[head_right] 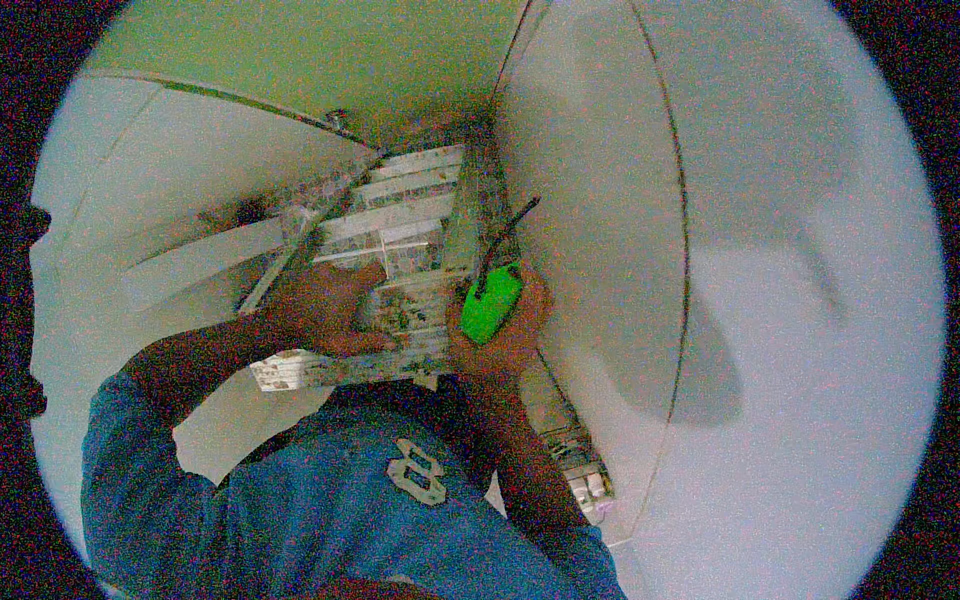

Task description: The person measures a wall section with a tape measure and marks it with a pencil. They then handle a white panel, measure and mark it, and place it against the wall to check fit. The person repeats measuring and marking actions on the panel and wall throughout the clip.

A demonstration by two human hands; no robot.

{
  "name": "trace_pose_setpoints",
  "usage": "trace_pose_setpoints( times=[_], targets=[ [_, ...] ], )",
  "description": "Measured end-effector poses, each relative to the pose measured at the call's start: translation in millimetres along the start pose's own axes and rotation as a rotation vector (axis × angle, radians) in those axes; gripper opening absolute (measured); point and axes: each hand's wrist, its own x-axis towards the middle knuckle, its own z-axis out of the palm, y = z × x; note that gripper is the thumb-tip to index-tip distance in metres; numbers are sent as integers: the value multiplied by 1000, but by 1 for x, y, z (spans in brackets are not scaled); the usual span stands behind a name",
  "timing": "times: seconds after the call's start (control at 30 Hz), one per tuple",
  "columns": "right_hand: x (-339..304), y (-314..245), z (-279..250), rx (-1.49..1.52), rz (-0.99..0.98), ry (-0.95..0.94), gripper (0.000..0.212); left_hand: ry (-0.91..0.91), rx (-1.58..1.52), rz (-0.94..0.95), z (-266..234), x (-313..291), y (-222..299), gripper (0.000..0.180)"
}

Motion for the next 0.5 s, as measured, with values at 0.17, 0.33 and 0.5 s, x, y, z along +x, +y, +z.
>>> trace_pose_setpoints(
  times=[0.17, 0.33, 0.5],
  targets=[
    [-3, 19, 10, 42, -28, -1, 83, 103, -13, 13, 8, -4, -5, 91],
    [-22, -14, -6, -6, 156, -88, 81, 154, 83, -8, 22, -35, 5, 88],
    [-40, -51, -44, 127, 317, -298, 79, 20, 121, -153, 51, -64, 9, 81]
  ],
)
